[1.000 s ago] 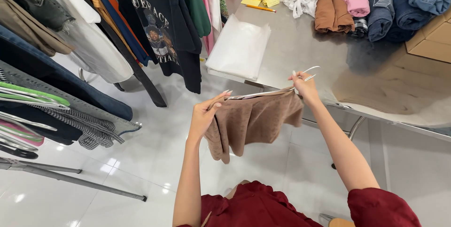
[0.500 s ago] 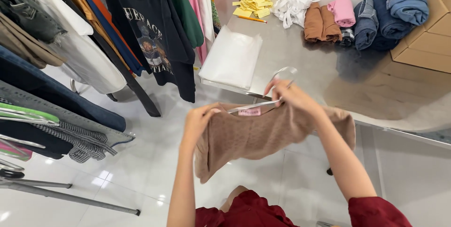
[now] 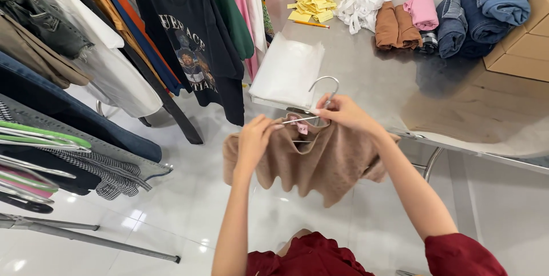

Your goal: The person picks up folded garments from a metal table, unfolds them, and places them onto hangers. They then hang the garments on a nearby clothing rack. The process is repeated for a brown top, a pink top, and a brown skirt.

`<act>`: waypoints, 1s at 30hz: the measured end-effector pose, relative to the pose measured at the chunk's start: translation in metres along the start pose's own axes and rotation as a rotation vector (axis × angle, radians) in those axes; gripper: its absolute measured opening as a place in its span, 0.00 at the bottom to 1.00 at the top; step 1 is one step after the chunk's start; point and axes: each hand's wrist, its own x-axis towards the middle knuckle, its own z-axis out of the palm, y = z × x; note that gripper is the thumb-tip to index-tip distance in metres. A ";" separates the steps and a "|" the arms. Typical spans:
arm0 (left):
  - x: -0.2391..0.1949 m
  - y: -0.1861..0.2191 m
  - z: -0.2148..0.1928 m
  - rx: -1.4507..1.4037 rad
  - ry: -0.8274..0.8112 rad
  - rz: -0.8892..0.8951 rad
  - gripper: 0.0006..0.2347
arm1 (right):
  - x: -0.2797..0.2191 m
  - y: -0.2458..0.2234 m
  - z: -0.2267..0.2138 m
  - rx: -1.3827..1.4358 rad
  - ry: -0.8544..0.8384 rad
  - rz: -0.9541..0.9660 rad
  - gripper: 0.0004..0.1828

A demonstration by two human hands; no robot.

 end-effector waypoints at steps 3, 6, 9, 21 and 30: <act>-0.001 -0.039 0.003 0.065 0.126 0.080 0.09 | -0.018 -0.010 -0.008 -0.068 -0.014 0.023 0.20; -0.001 -0.037 -0.033 0.009 0.190 0.019 0.09 | -0.034 0.031 -0.022 -0.423 -0.027 0.085 0.17; 0.002 -0.085 -0.049 -0.005 0.213 0.013 0.08 | -0.030 0.108 -0.057 -0.453 0.069 0.107 0.10; 0.021 -0.085 -0.097 -0.081 0.289 -0.119 0.07 | 0.028 0.004 0.002 -0.330 -0.135 0.020 0.11; 0.047 -0.222 -0.142 0.332 0.408 -0.179 0.05 | 0.124 -0.010 0.032 -0.005 -0.129 -0.097 0.21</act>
